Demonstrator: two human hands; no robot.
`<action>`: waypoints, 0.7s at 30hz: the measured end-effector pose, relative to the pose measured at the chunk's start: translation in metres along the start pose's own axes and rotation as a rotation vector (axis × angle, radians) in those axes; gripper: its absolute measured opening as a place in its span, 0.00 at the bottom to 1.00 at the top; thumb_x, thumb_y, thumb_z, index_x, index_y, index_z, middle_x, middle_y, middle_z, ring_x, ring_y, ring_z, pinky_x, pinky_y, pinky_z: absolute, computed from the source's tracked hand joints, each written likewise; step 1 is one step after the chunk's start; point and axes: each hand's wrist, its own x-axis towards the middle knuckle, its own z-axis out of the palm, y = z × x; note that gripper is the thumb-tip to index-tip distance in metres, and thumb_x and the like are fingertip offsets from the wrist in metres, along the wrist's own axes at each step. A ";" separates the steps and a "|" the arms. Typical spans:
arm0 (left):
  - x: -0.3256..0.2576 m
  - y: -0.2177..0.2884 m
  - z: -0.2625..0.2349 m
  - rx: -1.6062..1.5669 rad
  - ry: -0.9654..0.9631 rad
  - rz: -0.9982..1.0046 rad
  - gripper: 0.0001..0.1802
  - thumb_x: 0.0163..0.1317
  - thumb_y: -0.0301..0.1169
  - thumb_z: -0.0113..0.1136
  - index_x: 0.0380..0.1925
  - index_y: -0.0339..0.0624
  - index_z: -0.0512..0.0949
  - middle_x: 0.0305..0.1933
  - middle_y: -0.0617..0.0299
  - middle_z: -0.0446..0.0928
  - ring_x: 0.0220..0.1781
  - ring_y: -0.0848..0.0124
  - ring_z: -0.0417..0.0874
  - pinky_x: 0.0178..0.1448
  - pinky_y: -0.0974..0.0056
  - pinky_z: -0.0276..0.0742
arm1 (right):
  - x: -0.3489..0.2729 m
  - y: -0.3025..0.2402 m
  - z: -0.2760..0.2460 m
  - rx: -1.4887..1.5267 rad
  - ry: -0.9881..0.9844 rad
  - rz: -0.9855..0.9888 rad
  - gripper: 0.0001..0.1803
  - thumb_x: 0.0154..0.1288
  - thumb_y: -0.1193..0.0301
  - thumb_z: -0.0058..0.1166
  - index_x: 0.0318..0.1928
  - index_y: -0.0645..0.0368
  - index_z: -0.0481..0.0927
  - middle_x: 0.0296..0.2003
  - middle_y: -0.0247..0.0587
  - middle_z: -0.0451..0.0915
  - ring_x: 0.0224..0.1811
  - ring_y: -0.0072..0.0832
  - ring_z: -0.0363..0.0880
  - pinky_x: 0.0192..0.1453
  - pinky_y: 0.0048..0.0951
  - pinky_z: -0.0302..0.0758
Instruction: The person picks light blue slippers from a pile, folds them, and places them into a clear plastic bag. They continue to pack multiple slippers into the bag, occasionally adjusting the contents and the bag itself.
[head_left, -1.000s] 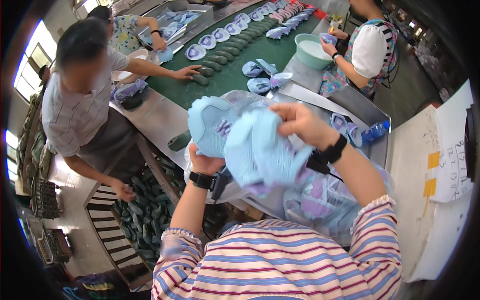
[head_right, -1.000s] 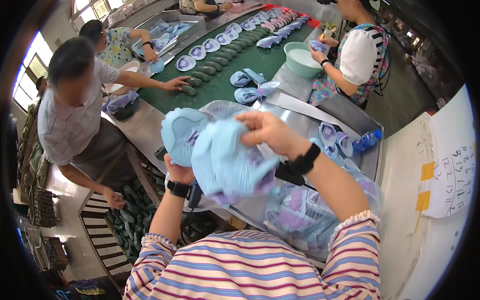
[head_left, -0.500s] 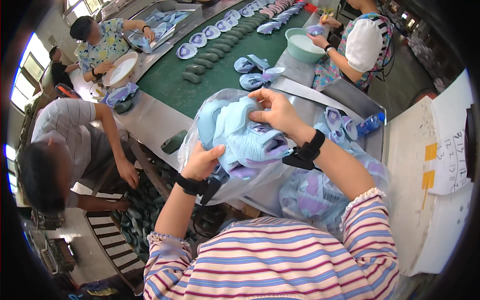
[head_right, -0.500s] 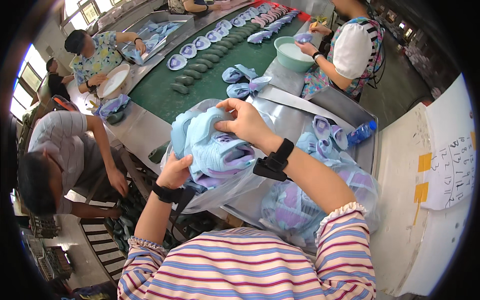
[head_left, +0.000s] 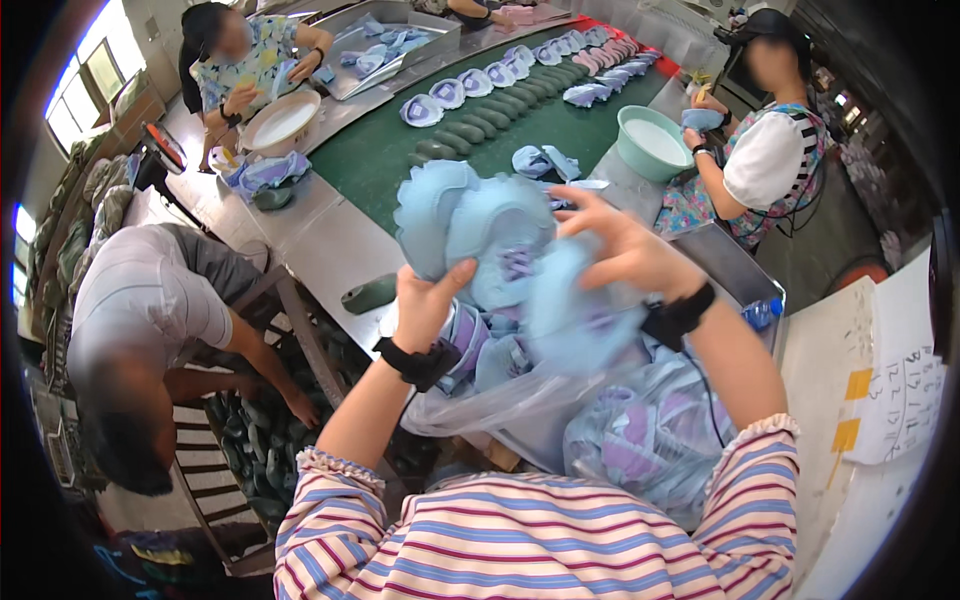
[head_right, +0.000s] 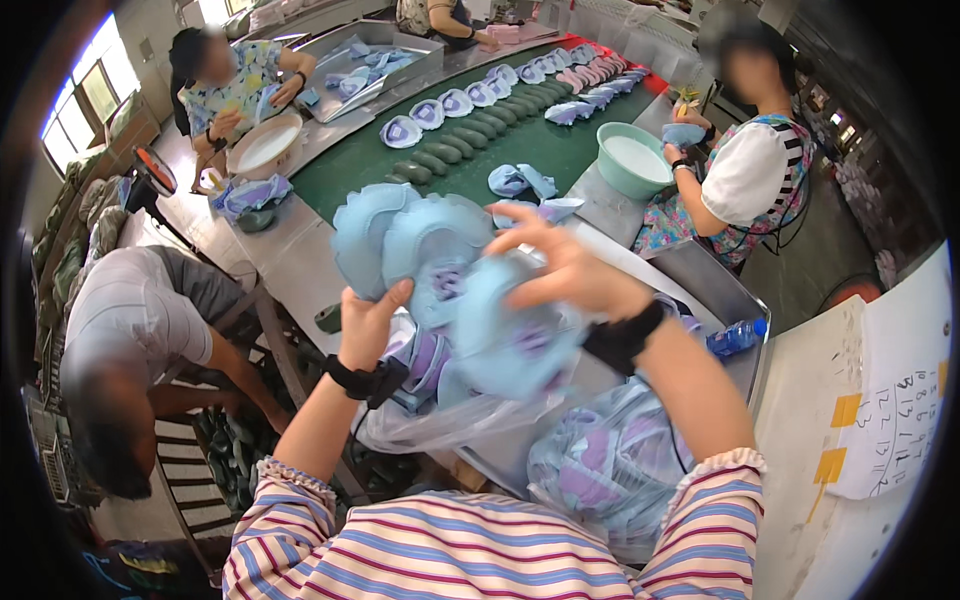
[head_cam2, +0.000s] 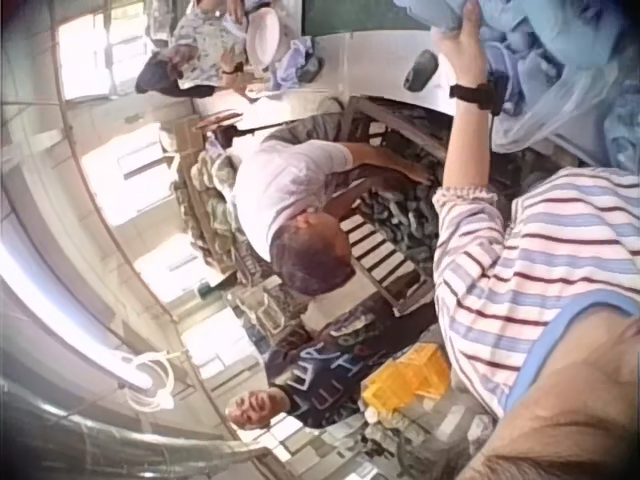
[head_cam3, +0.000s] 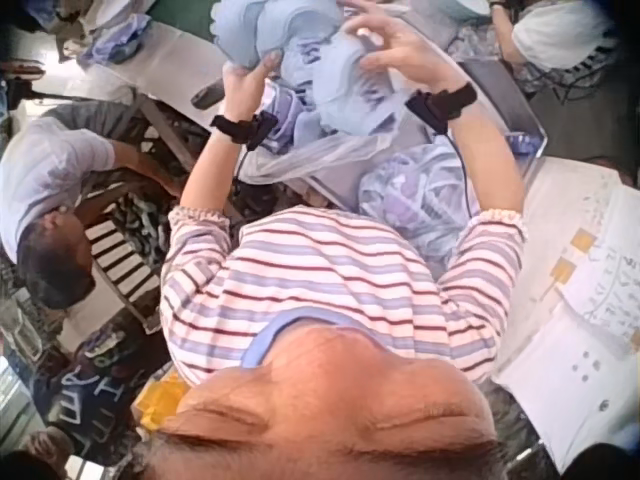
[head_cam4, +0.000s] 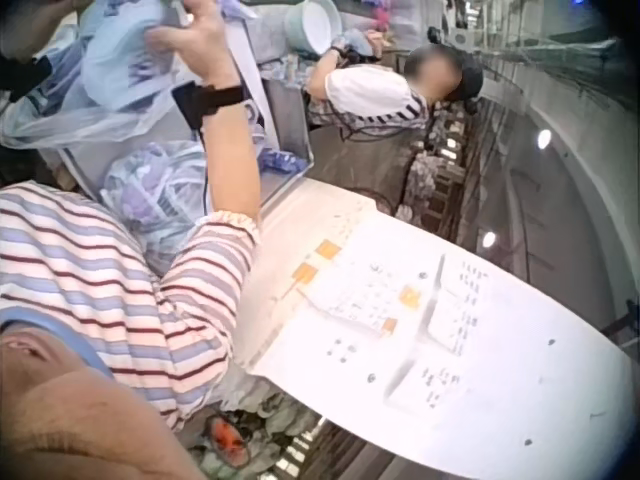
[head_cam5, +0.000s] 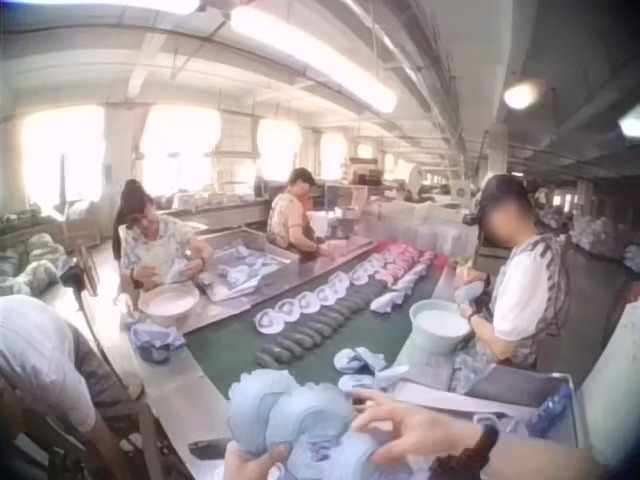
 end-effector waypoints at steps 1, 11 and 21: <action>0.007 -0.007 0.004 0.014 -0.007 0.028 0.19 0.60 0.29 0.63 0.50 0.32 0.74 0.48 0.58 0.78 0.48 0.69 0.78 0.55 0.64 0.71 | 0.014 -0.005 0.032 -0.146 0.088 -0.062 0.24 0.38 0.76 0.68 0.43 0.52 0.80 0.68 0.47 0.54 0.70 0.44 0.53 0.70 0.42 0.54; 0.037 -0.028 -0.035 -0.422 -0.295 -0.119 0.49 0.53 0.63 0.58 0.62 0.34 0.61 0.60 0.55 0.70 0.61 0.62 0.71 0.65 0.57 0.65 | 0.023 0.011 0.082 -0.927 0.266 -0.439 0.10 0.41 0.78 0.59 0.30 0.55 0.80 0.46 0.44 0.69 0.64 0.56 0.57 0.43 0.38 0.81; 0.079 -0.006 0.004 -0.547 0.157 -0.223 0.19 0.66 0.36 0.51 0.52 0.34 0.69 0.50 0.55 0.76 0.50 0.63 0.79 0.53 0.58 0.77 | 0.011 -0.003 0.052 -1.111 0.190 -0.589 0.05 0.40 0.72 0.58 0.18 0.55 0.74 0.32 0.36 0.68 0.65 0.49 0.64 0.66 0.65 0.58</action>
